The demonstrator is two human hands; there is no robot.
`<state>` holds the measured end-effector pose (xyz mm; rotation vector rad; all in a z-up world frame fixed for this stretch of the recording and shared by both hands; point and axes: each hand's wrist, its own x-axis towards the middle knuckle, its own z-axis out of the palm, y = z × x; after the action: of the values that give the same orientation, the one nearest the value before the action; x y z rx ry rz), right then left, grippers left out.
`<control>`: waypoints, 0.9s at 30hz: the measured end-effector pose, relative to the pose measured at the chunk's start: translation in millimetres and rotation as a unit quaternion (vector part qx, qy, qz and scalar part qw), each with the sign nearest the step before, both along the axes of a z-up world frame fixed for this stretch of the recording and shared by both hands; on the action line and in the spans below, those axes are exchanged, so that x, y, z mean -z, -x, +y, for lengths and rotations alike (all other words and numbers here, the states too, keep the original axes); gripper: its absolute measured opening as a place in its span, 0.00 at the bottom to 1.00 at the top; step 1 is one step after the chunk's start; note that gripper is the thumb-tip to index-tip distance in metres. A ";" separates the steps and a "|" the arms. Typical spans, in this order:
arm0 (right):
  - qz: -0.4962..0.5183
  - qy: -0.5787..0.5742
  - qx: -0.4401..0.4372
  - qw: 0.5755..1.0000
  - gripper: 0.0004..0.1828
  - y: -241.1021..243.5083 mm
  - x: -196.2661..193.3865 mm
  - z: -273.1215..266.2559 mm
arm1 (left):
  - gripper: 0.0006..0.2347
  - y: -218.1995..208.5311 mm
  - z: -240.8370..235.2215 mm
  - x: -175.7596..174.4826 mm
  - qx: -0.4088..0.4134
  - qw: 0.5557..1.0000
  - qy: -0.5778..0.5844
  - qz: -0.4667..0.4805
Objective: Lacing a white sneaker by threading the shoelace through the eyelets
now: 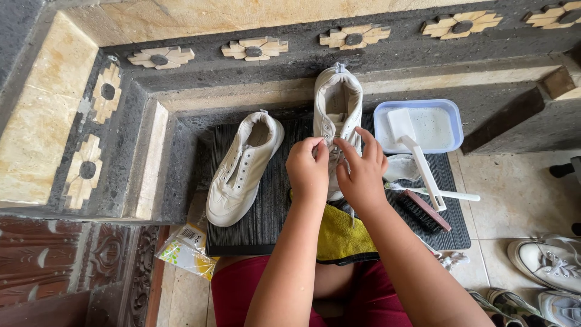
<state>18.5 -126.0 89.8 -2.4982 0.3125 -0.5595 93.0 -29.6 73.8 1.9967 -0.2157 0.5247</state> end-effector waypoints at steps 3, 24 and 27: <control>0.008 -0.042 -0.005 0.999 0.27 -0.1 -2.4 -1.2 | 0.02 -1.4 -1.1 -0.5 -0.008 1.000 -0.006 0.001; -0.032 0.059 0.011 0.998 0.16 -29.9 -12.1 -11.3 | 0.07 -0.5 8.0 -12.7 0.060 0.996 0.062 0.022; -0.039 0.036 0.011 0.999 0.14 -30.1 -13.8 -11.6 | 0.08 -4.6 6.3 -6.6 0.056 0.996 0.071 0.020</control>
<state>48.6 -137.5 103.6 -2.5374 0.2943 -0.6861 97.6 -23.3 80.4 1.8428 -0.2581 0.4165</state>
